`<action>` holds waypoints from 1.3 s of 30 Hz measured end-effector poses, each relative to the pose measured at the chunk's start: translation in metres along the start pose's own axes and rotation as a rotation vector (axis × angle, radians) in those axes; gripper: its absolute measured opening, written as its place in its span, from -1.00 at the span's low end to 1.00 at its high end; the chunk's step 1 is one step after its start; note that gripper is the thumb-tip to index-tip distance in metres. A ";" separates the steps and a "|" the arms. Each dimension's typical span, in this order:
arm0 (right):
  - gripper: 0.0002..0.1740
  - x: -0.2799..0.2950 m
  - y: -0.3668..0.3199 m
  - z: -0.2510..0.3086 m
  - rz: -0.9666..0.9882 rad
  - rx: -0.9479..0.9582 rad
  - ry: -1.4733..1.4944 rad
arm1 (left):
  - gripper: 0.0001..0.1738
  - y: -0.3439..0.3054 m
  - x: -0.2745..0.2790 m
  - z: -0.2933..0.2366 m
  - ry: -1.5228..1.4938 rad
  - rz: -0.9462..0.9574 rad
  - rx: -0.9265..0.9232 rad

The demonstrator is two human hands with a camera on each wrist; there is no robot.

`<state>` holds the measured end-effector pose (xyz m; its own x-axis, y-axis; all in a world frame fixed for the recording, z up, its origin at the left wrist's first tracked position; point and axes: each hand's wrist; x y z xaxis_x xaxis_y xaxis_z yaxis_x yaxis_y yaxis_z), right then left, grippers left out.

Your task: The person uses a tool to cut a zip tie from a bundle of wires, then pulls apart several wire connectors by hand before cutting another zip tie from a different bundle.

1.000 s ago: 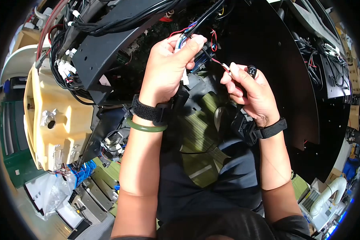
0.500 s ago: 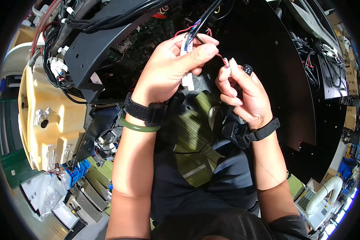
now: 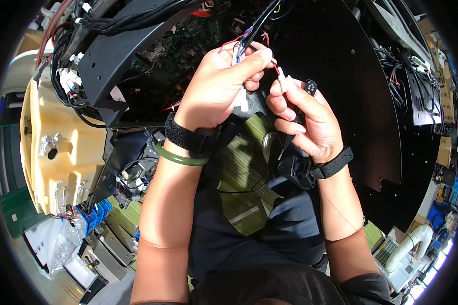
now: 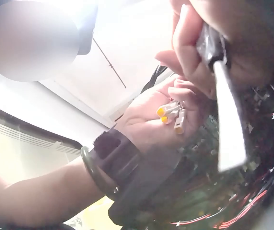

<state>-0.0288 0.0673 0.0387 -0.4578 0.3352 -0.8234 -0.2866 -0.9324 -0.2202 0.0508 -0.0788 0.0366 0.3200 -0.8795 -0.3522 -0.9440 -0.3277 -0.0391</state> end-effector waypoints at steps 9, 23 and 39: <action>-0.67 -0.009 -0.001 0.000 -0.014 0.007 -0.037 | -0.79 -0.002 -0.003 -0.005 0.040 -0.025 -0.043; -0.87 -0.008 0.000 -0.009 -0.218 0.245 -0.493 | -0.66 -0.002 0.002 -0.008 0.023 -0.084 -0.010; -0.87 -0.007 0.003 -0.021 -0.308 0.601 -0.898 | -0.63 -0.003 0.004 -0.010 -0.029 0.004 -0.020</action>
<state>-0.0091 0.0592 0.0331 -0.6683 0.7423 -0.0490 -0.7406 -0.6577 0.1380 0.0555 -0.0845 0.0443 0.3131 -0.8708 -0.3791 -0.9434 -0.3311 -0.0186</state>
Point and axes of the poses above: each hand's wrist, its own y-axis towards the middle knuckle, its own x-axis out of the back of the hand, z = x × y, and after that the axes turned 8 degrees about y, right-handed
